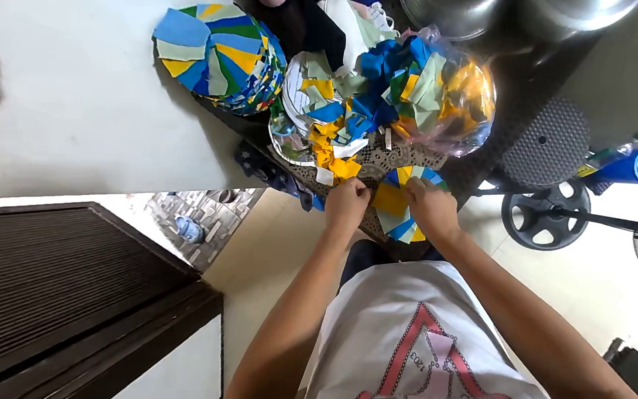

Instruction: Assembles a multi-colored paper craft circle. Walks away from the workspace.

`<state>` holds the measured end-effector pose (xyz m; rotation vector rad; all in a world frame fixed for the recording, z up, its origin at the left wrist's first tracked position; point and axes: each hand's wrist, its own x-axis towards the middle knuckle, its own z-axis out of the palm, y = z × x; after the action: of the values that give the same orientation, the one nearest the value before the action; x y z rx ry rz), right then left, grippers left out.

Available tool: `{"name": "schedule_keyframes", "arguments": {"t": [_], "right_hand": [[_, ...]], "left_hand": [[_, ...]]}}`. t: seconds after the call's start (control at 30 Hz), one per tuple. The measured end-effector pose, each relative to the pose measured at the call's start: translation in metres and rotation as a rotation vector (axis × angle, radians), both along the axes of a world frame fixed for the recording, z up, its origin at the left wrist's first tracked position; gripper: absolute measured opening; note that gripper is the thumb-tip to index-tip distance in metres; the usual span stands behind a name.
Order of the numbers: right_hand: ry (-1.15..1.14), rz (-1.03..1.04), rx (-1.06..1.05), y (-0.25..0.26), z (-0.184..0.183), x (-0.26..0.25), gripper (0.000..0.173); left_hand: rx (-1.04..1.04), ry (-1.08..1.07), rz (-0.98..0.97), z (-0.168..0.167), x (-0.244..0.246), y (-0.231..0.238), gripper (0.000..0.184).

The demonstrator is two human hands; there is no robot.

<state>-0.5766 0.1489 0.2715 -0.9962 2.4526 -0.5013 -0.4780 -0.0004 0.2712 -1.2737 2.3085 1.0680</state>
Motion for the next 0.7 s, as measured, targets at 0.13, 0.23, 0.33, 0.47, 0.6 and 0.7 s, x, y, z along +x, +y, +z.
{"name": "schedule_keyframes", "arguments": {"t": [0.13, 0.23, 0.33, 0.47, 0.6, 0.7], "right_hand": [[0.142, 0.056, -0.159, 0.021, -0.019, 0.014, 0.016], [0.161, 0.067, -0.156, 0.025, -0.029, 0.02, 0.017], [0.106, 0.076, -0.081, 0.025, -0.031, 0.02, 0.023], [0.118, 0.045, -0.133, 0.027, -0.029, 0.022, 0.022], [0.119, 0.072, -0.12, 0.035, -0.031, 0.025, 0.023], [0.099, 0.021, -0.148, 0.045, -0.03, 0.024, 0.027]], "left_hand": [[-0.063, 0.173, -0.102, -0.006, 0.014, 0.003, 0.022], [-0.119, 0.286, -0.189, -0.015, 0.018, 0.009, 0.025], [-0.139, 0.279, -0.262, -0.021, 0.015, 0.012, 0.029], [-0.152, 0.27, -0.291, -0.025, 0.016, 0.013, 0.031], [-0.177, 0.304, -0.267, -0.024, 0.019, 0.016, 0.028], [-0.196, 0.274, -0.198, -0.021, 0.02, 0.019, 0.024]]}}
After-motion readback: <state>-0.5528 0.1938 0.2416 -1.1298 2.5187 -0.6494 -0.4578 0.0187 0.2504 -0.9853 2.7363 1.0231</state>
